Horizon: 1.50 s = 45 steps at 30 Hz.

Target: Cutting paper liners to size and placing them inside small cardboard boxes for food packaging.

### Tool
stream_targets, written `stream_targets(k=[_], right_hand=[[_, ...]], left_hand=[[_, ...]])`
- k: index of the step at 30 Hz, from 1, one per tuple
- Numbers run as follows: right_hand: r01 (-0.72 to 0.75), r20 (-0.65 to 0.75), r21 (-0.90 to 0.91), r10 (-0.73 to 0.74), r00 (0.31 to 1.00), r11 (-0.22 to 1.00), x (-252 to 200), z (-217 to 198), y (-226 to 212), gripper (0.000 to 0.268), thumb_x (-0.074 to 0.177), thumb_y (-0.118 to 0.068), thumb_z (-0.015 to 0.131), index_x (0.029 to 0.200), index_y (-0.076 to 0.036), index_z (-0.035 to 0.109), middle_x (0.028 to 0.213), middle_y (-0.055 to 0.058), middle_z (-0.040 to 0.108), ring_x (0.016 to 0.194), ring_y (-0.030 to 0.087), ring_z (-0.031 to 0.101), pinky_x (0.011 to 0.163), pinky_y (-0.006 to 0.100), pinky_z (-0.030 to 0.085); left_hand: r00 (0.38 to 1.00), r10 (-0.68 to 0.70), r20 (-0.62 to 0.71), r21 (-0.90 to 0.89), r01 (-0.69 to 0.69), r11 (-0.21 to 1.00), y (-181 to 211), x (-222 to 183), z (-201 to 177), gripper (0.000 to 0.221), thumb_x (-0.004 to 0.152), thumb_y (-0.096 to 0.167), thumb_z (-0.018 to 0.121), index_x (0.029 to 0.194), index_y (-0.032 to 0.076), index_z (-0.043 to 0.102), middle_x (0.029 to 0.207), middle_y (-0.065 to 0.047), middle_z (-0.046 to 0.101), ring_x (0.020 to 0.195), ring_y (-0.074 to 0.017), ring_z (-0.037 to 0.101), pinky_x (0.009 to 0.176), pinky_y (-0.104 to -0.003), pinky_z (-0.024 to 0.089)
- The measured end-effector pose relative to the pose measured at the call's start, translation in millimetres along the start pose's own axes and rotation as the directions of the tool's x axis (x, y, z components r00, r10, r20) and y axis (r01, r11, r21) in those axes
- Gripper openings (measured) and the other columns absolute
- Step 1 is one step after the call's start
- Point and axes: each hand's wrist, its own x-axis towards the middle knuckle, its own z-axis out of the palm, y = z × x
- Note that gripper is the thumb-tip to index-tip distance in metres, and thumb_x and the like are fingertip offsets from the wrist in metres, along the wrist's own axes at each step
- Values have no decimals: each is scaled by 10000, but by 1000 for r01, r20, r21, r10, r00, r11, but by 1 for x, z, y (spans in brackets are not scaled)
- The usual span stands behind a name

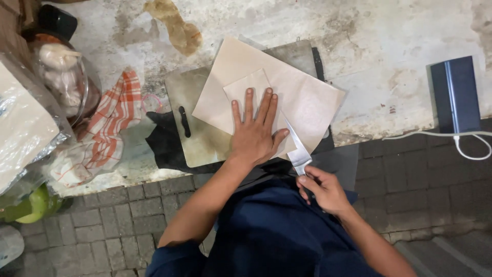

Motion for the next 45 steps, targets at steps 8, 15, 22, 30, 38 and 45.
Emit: stream_targets(k=[8, 15, 22, 30, 38, 45], right_hand=[[7, 17, -87, -6, 1000, 996, -4, 18, -38, 187, 940, -50, 586, 799, 50, 656, 468, 188, 590, 360, 240, 617, 382, 314, 464], [-227, -42, -242, 224, 974, 943, -36, -1, -39, 244, 935, -179, 607, 812, 28, 646, 581, 91, 570, 445, 155, 543, 433, 289, 478], [-53, -23, -163, 50, 999, 985, 0, 16, -37, 132, 924, -12, 592, 807, 45, 620, 549, 213, 641, 381, 255, 634, 388, 343, 516], [-41, -82, -249, 21, 996, 968, 36, 38, -42, 150, 940, -42, 593, 857, 56, 671, 500, 186, 634, 347, 247, 619, 384, 290, 447], [28, -128, -194, -54, 990, 981, 30, 28, -31, 90, 911, 3, 602, 851, 45, 653, 529, 206, 632, 327, 255, 612, 332, 301, 452], [78, -315, -129, -115, 942, 989, 24, -10, -35, 119, 1015, -12, 487, 978, 22, 594, 764, 163, 573, 515, 194, 574, 410, 310, 519]], left_hand=[[999, 22, -25, 9, -21, 1000, 1, -3, 4, 809, 1001, 637, 160, 1598, 101, 56, 1670, -83, -11, 1500, -410, -107, 1139, -651, -163], [992, 60, -115, -22, -63, 998, -9, 0, -24, 905, 910, 746, 143, 1575, 140, 41, 1654, -10, 63, 1514, -280, -33, 1152, -641, -58], [998, 22, -66, 7, -22, 1000, -31, 23, -6, 854, 984, 693, 201, 1606, 123, 69, 1675, -55, 14, 1542, -240, -26, 1207, -541, -114], [1000, -1, 13, 11, 1, 1000, -32, 25, -14, 886, 950, 735, 134, 1607, 149, 37, 1673, -44, -28, 1533, -214, -77, 1208, -508, -139], [999, 7, 37, 20, -8, 1000, -31, 25, -17, 877, 956, 721, 135, 1605, 138, 47, 1672, -55, -31, 1529, -235, -84, 1202, -511, -138], [999, 13, -32, 1, -13, 1000, -31, 22, -12, 885, 960, 722, 163, 1605, 123, 73, 1674, -69, 9, 1534, -241, -59, 1206, -506, -129]])
